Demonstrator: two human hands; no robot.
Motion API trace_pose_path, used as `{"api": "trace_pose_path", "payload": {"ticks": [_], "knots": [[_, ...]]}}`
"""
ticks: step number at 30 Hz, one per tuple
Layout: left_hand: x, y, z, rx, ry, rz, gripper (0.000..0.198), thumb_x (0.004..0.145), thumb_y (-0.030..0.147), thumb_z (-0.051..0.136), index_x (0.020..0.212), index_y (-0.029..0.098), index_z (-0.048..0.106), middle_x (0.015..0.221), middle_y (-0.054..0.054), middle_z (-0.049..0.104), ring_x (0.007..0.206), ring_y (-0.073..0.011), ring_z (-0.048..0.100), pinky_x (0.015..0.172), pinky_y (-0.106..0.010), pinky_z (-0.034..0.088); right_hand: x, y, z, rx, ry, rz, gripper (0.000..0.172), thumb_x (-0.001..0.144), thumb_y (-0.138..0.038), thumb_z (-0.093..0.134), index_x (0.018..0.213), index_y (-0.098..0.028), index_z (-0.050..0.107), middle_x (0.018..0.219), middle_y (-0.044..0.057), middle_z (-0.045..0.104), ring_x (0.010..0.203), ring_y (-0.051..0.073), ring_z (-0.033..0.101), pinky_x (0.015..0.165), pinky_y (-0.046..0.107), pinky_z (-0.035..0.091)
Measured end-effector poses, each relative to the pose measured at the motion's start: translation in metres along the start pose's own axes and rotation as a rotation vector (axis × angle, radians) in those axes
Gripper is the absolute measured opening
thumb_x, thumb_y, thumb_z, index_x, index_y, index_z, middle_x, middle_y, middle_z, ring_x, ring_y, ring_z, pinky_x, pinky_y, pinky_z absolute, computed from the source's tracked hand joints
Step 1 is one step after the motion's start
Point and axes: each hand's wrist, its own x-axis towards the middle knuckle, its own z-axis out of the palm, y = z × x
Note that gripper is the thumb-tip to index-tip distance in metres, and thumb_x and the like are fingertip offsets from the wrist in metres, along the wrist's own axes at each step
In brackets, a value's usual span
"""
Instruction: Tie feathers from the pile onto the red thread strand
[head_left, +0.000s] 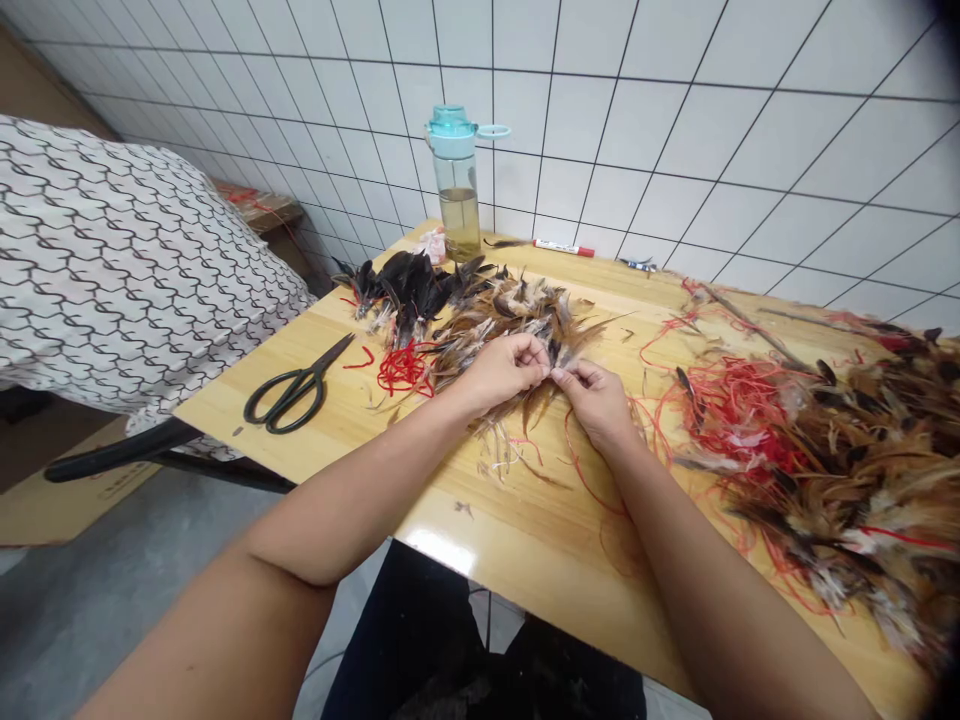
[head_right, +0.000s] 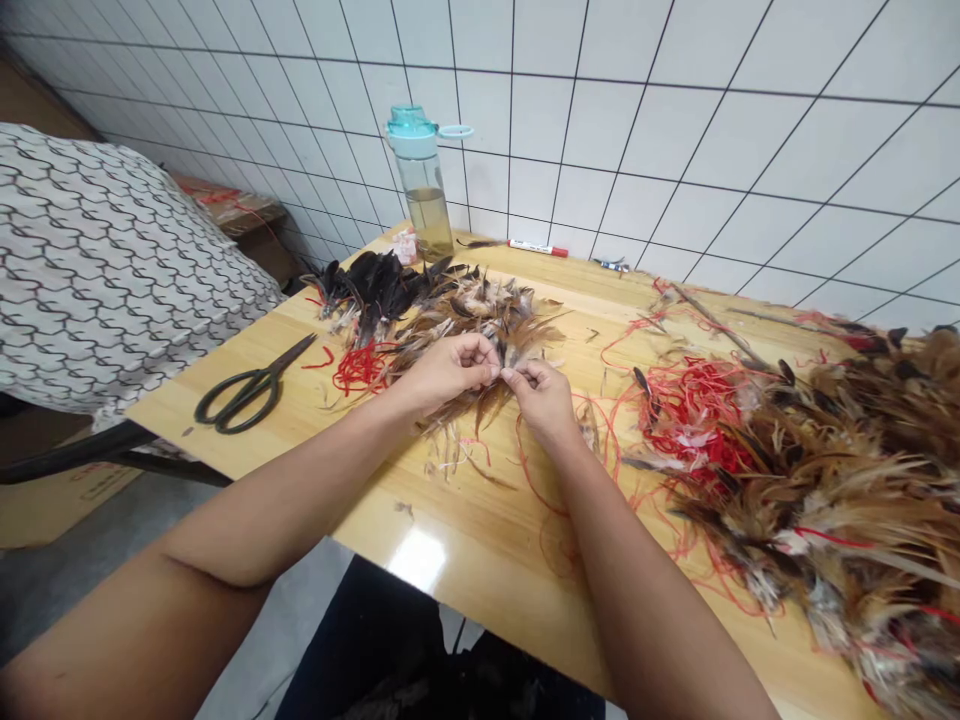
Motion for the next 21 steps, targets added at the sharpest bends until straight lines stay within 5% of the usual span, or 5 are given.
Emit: {"api": "trace_pose_path", "payload": {"ticks": [8,21], "knots": [[0.003,-0.007,-0.007,0.233,-0.012,0.069,0.009,0.071,0.016,0.063,0.069,0.015,0.054,0.067,-0.001,0.063,0.06,-0.0096,0.057,0.055,-0.019,0.042,0.001,0.002,0.0,-0.215,-0.034,-0.148,0.021,0.079,-0.034,0.056,0.062,-0.02,0.056,0.062,0.001,0.053,0.063,0.015,0.047,0.061,0.028,0.036],[0.008,-0.01,-0.01,0.084,-0.116,0.049,0.015,0.072,0.023,0.065,0.069,0.015,0.053,0.059,0.003,0.056,0.054,-0.0088,0.053,0.053,-0.02,0.041,0.0,-0.003,-0.001,-0.385,-0.122,-0.287,0.022,0.081,-0.02,0.056,0.059,-0.02,0.056,0.065,0.003,0.057,0.068,0.017,0.053,0.067,0.03,0.04]]}}
